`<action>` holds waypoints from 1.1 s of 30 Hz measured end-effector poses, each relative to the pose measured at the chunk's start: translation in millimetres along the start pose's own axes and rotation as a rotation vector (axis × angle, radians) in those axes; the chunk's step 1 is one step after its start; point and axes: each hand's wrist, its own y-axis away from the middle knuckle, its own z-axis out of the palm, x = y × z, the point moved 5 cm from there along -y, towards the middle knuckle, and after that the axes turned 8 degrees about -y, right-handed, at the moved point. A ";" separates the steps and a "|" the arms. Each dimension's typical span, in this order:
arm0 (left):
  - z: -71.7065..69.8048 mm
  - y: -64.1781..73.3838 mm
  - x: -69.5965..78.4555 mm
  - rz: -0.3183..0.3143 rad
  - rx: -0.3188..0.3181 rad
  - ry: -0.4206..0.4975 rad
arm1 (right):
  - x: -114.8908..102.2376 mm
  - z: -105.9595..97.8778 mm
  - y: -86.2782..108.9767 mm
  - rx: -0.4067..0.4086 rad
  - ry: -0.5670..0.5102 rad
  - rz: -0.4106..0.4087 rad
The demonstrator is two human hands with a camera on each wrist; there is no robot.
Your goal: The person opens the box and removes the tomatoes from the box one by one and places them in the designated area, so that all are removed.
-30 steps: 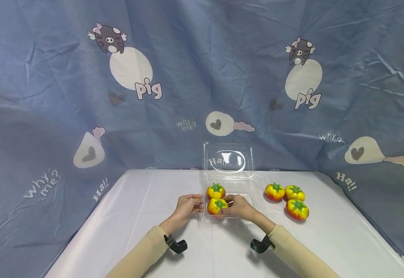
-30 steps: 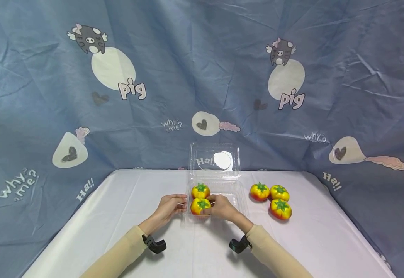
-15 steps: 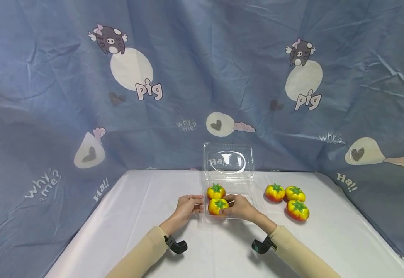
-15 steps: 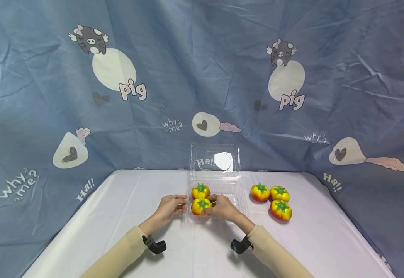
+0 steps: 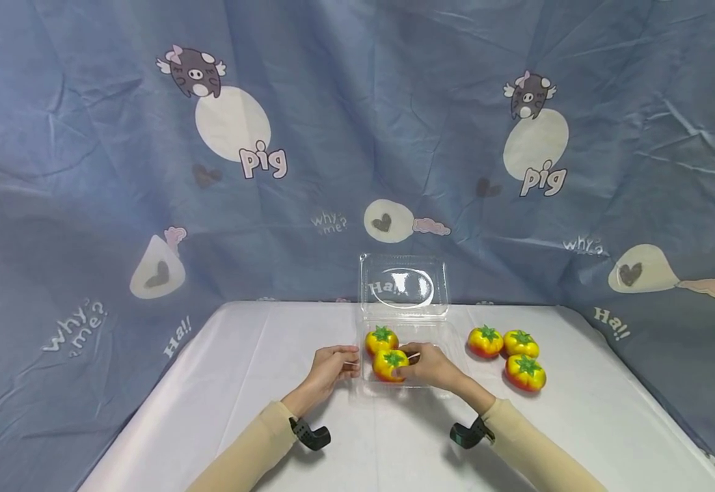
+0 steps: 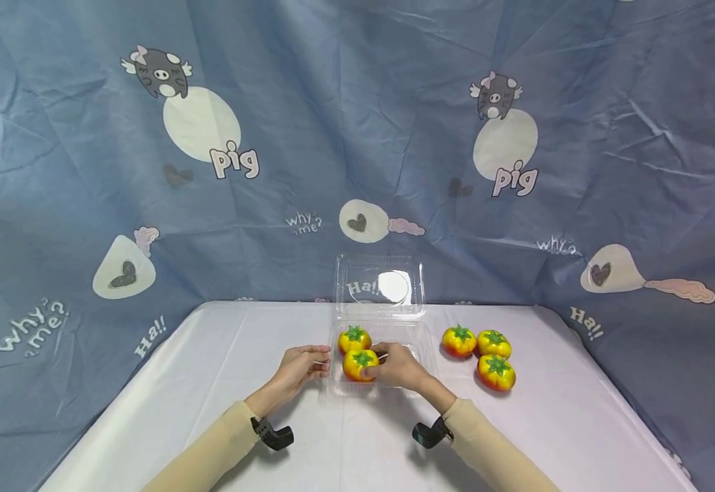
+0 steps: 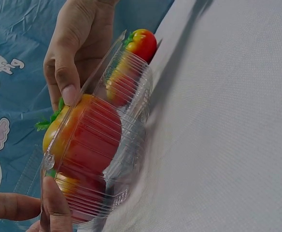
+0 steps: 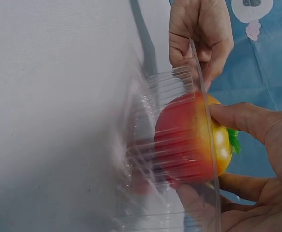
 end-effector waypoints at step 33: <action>0.8 0.8 1.0 -0.001 -0.006 0.012 | 1.5 -28.4 7.2 0.116 0.022 0.025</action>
